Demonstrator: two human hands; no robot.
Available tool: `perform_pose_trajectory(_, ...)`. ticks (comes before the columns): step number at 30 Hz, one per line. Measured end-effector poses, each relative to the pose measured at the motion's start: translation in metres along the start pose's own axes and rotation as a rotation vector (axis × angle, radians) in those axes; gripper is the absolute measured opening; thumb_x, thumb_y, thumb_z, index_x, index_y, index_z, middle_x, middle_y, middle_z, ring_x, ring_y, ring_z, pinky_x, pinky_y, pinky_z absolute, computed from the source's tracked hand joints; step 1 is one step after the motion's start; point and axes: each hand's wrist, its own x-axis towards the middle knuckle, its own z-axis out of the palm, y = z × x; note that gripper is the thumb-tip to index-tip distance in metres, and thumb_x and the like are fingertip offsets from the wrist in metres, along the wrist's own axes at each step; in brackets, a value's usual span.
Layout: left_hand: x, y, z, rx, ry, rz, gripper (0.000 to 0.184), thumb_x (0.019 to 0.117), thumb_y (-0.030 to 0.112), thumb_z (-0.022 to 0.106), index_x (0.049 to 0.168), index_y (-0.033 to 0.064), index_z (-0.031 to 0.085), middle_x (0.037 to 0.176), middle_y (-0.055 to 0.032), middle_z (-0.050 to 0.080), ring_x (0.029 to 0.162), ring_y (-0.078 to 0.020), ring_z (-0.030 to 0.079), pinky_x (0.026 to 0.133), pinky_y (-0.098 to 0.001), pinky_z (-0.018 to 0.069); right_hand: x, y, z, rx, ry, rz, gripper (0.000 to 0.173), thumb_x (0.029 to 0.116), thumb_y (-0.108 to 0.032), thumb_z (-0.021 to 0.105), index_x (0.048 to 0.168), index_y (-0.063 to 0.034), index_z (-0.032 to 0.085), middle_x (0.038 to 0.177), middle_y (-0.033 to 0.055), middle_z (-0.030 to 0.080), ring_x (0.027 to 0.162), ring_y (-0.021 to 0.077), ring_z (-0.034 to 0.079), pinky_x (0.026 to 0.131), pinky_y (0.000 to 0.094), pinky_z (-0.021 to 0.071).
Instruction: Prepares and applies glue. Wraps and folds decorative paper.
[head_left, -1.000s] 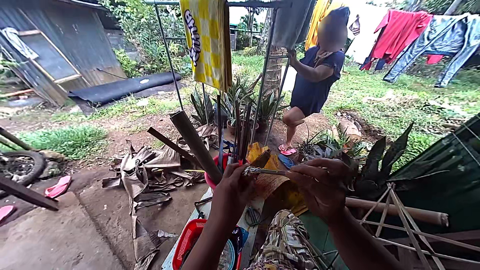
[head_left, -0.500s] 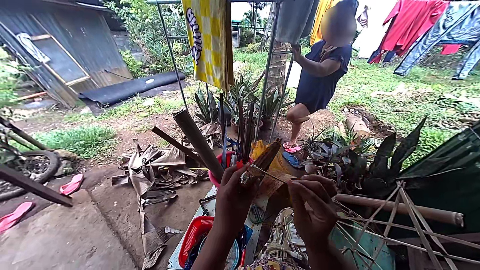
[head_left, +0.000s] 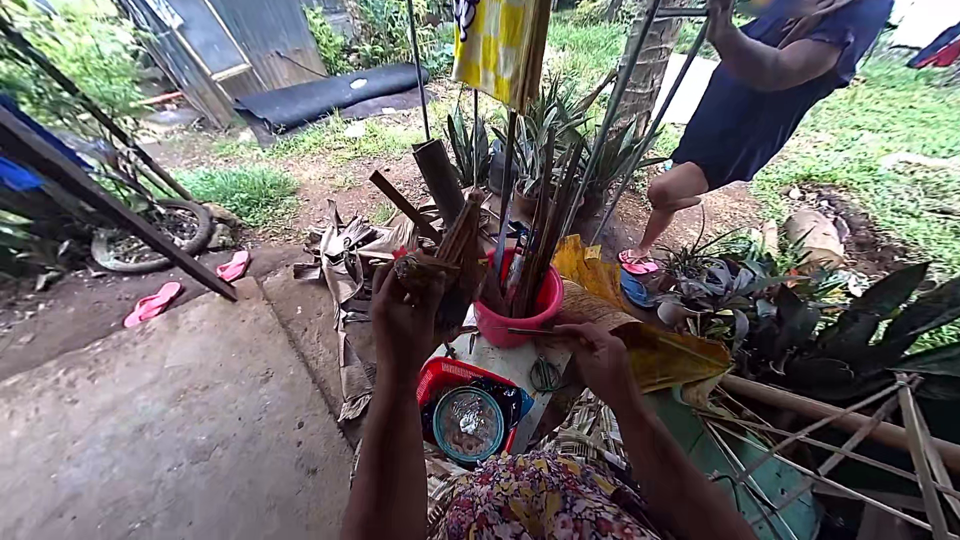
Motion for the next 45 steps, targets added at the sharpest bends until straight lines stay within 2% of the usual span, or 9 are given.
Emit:
perform_pose_trajectory(3,0.000,-0.008,-0.027,0.076,0.032,-0.037,0.035,0.0979,0.025,0.070,0.126,0.0046,0.064,0.133,-0.0140,0.058,0.103,-0.0161,0.067,0.086,-0.0356,0.0593,0.008,0.093,0.086,0.058,-0.517,0.500,0.029,0.1048,-0.017,0.055,0.122,0.0000,0.070,0.116,0.0168,0.071,0.109,0.0244,0.067,0.101,0.0453,0.0497)
perform_pose_trajectory(7,-0.009,-0.003,-0.040,-0.049,0.005,-0.047,0.029,0.0941,0.016,0.074,0.120,0.0051,0.066,0.125,-0.0083,0.061,0.099,-0.0099,0.068,0.082,-0.0291,0.0608,-0.024,0.152,0.185,0.074,-0.659,0.877,0.029,0.1022,-0.007,0.056,0.128,0.0011,0.067,0.126,0.0189,0.067,0.117,0.0260,0.062,0.104,0.0446,0.0452)
perform_pose_trajectory(12,-0.029,0.008,-0.054,-0.163,-0.225,0.097,0.038,0.0885,0.014,0.076,0.124,0.0071,0.067,0.128,-0.0030,0.066,0.106,-0.0117,0.069,0.089,-0.0314,0.0626,-0.043,0.179,0.218,-0.134,-0.823,0.771,0.035,0.0999,-0.030,0.062,0.124,-0.0078,0.073,0.126,0.0183,0.068,0.122,0.0326,0.062,0.106,0.0555,0.0443)
perform_pose_trajectory(14,-0.039,0.018,-0.057,-0.164,-0.293,0.169,0.038,0.0870,0.017,0.079,0.122,0.0079,0.070,0.127,-0.0026,0.067,0.109,-0.0102,0.068,0.092,-0.0290,0.0613,-0.034,0.172,0.196,-0.147,-0.797,0.662,0.038,0.1004,-0.039,0.061,0.124,-0.0124,0.074,0.127,0.0161,0.069,0.126,0.0327,0.061,0.110,0.0586,0.0412)
perform_pose_trajectory(17,-0.052,0.028,-0.059,-0.161,-0.378,0.222,0.039,0.0850,0.021,0.081,0.123,0.0146,0.072,0.127,0.0013,0.067,0.113,-0.0053,0.065,0.093,-0.0247,0.0593,-0.004,0.116,0.120,0.123,-0.408,0.669,0.037,0.1046,-0.029,0.059,0.128,-0.0025,0.069,0.128,0.0209,0.066,0.124,0.0327,0.060,0.108,0.0543,0.0428)
perform_pose_trajectory(21,-0.059,0.034,-0.038,-0.160,-0.551,0.284,0.039,0.0823,0.016,0.083,0.118,0.0041,0.072,0.124,-0.0088,0.068,0.116,-0.0049,0.063,0.098,-0.0220,0.0543,0.032,0.043,-0.003,0.464,0.027,0.441,0.025,0.1015,-0.018,0.063,0.117,0.0007,0.068,0.109,0.0102,0.071,0.101,0.0137,0.066,0.094,0.0354,0.0531)
perform_pose_trajectory(25,-0.057,0.044,0.000,-0.275,-0.781,0.335,0.038,0.0808,0.009,0.083,0.114,-0.0042,0.072,0.119,-0.0149,0.068,0.113,-0.0075,0.064,0.098,-0.0225,0.0535,0.030,-0.038,-0.069,0.694,-0.270,0.055,0.010,0.0928,-0.005,0.067,0.103,-0.0039,0.071,0.097,-0.0030,0.073,0.090,0.0043,0.068,0.085,0.0257,0.0571)
perform_pose_trajectory(31,-0.060,0.064,0.030,-0.499,-0.994,0.336,0.037,0.0854,0.014,0.082,0.116,-0.0032,0.071,0.120,-0.0109,0.067,0.114,-0.0047,0.062,0.100,-0.0223,0.0522,0.007,-0.088,-0.095,0.648,-0.672,0.053,0.019,0.0911,-0.002,0.069,0.110,-0.0008,0.071,0.100,-0.0006,0.074,0.093,0.0045,0.069,0.086,0.0252,0.0576)
perform_pose_trajectory(45,-0.052,0.090,0.028,-0.444,-1.106,0.462,0.035,0.0885,0.016,0.080,0.115,-0.0048,0.069,0.118,-0.0170,0.065,0.113,-0.0085,0.062,0.098,-0.0214,0.0512,-0.015,-0.092,-0.099,0.444,-0.363,-0.355,0.013,0.0917,-0.011,0.075,0.097,0.0006,0.077,0.098,0.0049,0.074,0.103,0.0066,0.065,0.098,0.0263,0.0495)
